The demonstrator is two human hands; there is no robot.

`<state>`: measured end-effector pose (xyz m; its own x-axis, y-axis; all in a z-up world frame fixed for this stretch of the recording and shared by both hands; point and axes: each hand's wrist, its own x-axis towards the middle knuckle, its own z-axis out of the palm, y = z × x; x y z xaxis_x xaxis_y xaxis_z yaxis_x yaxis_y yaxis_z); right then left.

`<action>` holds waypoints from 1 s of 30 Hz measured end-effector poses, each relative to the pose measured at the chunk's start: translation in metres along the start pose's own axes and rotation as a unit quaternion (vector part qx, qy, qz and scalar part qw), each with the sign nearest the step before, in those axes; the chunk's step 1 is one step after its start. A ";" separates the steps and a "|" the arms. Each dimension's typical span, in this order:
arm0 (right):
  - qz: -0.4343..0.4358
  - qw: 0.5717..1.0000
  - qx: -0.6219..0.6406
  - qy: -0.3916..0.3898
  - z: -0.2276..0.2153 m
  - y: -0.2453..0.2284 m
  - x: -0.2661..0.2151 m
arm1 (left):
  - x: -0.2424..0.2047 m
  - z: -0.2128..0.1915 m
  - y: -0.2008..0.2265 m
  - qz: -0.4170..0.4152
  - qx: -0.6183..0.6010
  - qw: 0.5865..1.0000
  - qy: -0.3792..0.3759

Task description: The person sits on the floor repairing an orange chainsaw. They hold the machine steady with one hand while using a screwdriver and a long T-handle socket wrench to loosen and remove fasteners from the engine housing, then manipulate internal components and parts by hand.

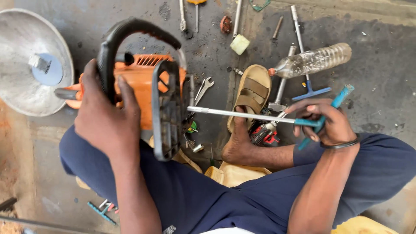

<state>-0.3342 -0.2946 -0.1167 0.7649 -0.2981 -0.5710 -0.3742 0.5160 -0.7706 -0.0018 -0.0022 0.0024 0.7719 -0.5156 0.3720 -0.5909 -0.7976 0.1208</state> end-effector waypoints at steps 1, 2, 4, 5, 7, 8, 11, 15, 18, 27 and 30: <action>-0.001 1.000 0.001 0.006 0.004 0.001 0.007 | 0.002 0.001 0.000 0.004 -0.005 1.000 -0.001; -0.075 0.987 0.117 -0.086 0.008 0.003 0.011 | 0.002 0.000 0.000 -0.031 -0.007 0.999 -0.025; -0.144 0.946 0.232 -0.174 0.019 0.023 0.029 | -0.001 -0.001 -0.002 -0.065 -0.009 0.996 -0.053; -0.176 0.890 0.373 -0.193 0.025 0.040 0.042 | -0.002 -0.002 -0.003 -0.070 -0.007 0.996 -0.055; -0.213 0.812 0.500 -0.214 0.034 0.062 0.068 | 0.002 0.000 -0.003 -0.074 -0.007 0.996 -0.045; -0.238 0.749 0.600 -0.150 0.038 0.072 0.074 | 0.000 0.000 -0.003 -0.063 -0.007 0.997 -0.033; -0.235 0.684 0.688 0.054 0.052 0.065 0.074 | 0.002 0.001 -0.003 -0.048 0.005 0.999 -0.012; -0.119 0.664 0.684 0.278 0.073 0.039 0.059 | -0.005 -0.002 -0.005 -0.047 0.011 0.998 -0.031; -0.088 0.673 0.669 0.302 0.068 0.050 0.060 | -0.002 0.001 -0.004 -0.027 -0.020 0.999 -0.008; -0.405 0.599 0.633 -0.277 0.056 0.066 0.081 | 0.001 0.007 -0.002 -0.053 0.034 0.998 0.005; -0.363 0.644 0.664 -0.116 0.049 0.063 0.081 | 0.003 0.006 0.002 -0.045 -0.010 0.999 0.020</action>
<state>-0.2698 -0.2473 -0.1978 0.6011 -0.7989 -0.0219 0.7858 0.5857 0.1986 0.0008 -0.0075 -0.0021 0.8124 -0.4290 0.3948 -0.5246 -0.8334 0.1739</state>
